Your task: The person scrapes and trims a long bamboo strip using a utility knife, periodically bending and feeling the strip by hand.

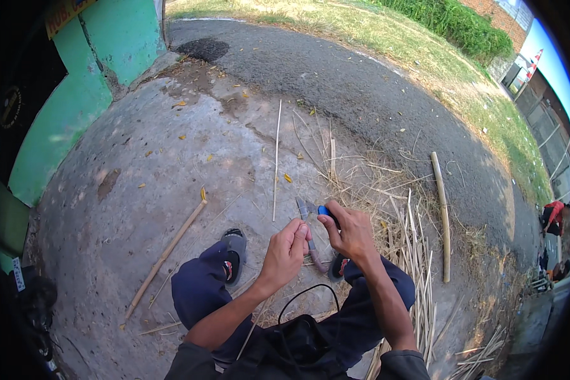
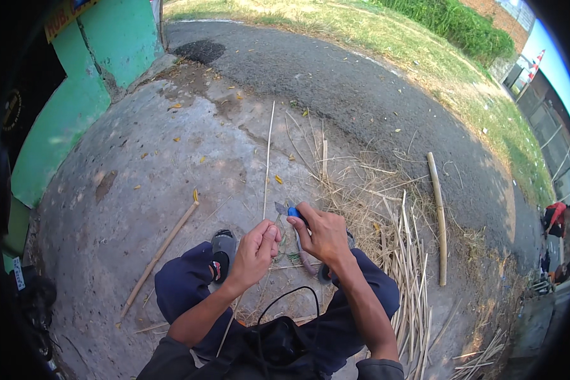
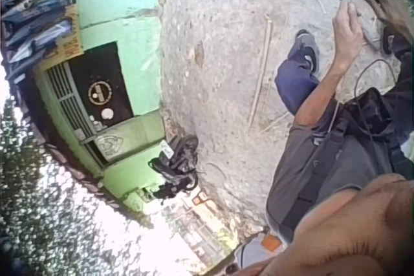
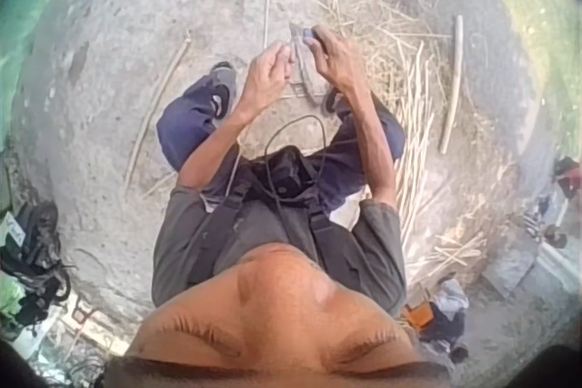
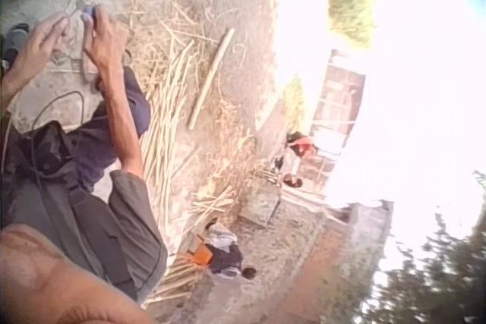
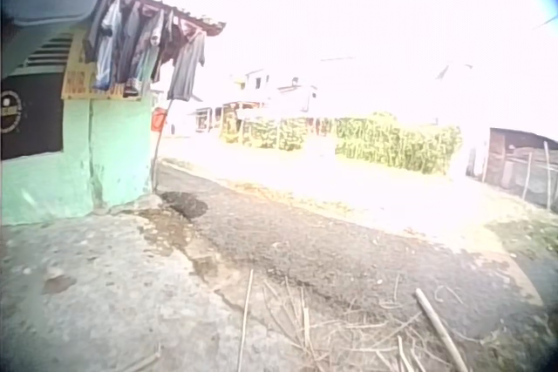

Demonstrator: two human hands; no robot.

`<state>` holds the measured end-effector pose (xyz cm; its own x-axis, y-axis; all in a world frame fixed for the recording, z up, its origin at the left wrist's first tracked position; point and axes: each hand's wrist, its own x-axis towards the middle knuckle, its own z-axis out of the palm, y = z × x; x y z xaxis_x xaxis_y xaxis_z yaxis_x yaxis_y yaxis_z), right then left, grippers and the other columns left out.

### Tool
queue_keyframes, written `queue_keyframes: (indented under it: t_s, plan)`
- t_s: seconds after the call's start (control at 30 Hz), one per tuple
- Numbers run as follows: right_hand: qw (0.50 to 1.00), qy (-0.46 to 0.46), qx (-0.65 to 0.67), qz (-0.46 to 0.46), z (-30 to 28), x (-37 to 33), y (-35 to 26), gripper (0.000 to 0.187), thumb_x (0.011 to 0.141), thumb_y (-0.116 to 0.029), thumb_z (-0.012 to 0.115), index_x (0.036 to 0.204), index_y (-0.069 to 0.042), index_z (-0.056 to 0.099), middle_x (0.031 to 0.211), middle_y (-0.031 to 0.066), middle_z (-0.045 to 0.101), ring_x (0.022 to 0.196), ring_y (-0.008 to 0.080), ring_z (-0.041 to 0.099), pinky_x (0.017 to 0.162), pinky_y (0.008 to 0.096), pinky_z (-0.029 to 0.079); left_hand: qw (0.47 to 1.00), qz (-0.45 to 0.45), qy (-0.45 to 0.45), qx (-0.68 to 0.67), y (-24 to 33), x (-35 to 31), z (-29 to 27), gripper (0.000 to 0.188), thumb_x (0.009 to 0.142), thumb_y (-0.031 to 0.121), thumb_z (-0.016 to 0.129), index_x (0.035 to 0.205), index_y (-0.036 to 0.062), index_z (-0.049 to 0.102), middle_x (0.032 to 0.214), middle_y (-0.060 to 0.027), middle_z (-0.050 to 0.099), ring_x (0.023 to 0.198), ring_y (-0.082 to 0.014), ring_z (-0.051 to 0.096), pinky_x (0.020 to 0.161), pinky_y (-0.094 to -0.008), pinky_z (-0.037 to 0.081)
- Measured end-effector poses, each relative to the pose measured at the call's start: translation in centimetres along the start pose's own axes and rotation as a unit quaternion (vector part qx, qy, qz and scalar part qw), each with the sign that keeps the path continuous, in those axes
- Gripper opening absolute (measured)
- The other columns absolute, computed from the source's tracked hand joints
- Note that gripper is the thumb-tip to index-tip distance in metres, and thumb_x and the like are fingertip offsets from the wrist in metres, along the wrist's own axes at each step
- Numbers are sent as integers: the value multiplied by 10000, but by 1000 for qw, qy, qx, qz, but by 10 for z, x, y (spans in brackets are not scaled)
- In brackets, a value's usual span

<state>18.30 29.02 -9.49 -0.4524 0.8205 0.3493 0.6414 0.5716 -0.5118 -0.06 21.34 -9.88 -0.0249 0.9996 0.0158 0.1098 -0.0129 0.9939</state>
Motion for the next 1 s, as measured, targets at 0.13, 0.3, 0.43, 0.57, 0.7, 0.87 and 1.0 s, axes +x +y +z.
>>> queue_keyframes:
  t_s: [0.13, 0.3, 0.43, 0.57, 0.7, 0.87, 1.0]
  plan:
    - [994, 58, -50, 82, -6, 17, 38, 318, 1086, -393, 608, 998, -88, 626, 698, 166, 647, 640, 400, 666, 568, 497, 468, 999, 5, -34, -13, 13, -11, 2, 311, 1165, 231, 470, 951, 30, 572, 651, 19, 465, 598, -65, 420, 564, -280, 363]
    - [966, 170, 72, 181, -46, 21, 78, 406, 1135, -388, 513, 965, -33, 611, 691, 145, 570, 596, 278, 556, 597, 412, 426, 994, 50, -91, -27, -6, -18, 4, 296, 1176, 228, 446, 992, 37, 577, 665, 27, 452, 573, -55, 385, 532, -266, 335]
    - [971, 102, 167, 135, -31, -8, 53, 372, 1122, -361, 518, 990, -20, 587, 663, 119, 511, 595, 253, 521, 610, 388, 417, 983, -41, -114, -139, 1, -7, -10, 266, 1197, 259, 398, 1130, 52, 551, 672, 47, 416, 529, -37, 332, 484, -232, 319]
    - [991, 26, 125, 50, -18, -6, 2, 325, 1096, -355, 574, 1028, -38, 601, 652, 162, 543, 601, 355, 594, 602, 430, 438, 976, -76, -92, -180, 3, -4, -13, 277, 1194, 252, 404, 1090, 41, 550, 694, 34, 446, 580, -48, 375, 534, -241, 350]
    - [995, -33, 99, 5, -7, -6, -5, 288, 1058, -351, 648, 1043, -65, 625, 663, 188, 595, 630, 416, 639, 594, 488, 462, 971, -70, -101, -206, -9, -2, -7, 258, 1185, 210, 426, 1058, 28, 558, 733, 24, 477, 624, -59, 416, 576, -259, 394]
    - [999, -32, 40, 0, -6, -4, -7, 283, 1041, -367, 676, 1015, -88, 634, 647, 167, 619, 602, 403, 649, 577, 488, 480, 993, -15, -48, -109, -9, -3, 0, 260, 1176, 210, 443, 1035, 27, 563, 729, 7, 494, 623, -71, 454, 570, -282, 403]
    - [1000, 4, 22, 13, -2, -1, -4, 281, 1038, -375, 682, 1010, -98, 639, 666, 172, 643, 614, 404, 663, 576, 493, 486, 1000, 23, 6, 4, -2, -7, 3, 282, 1164, 206, 457, 988, 20, 573, 719, -11, 518, 645, -81, 493, 598, -290, 418]
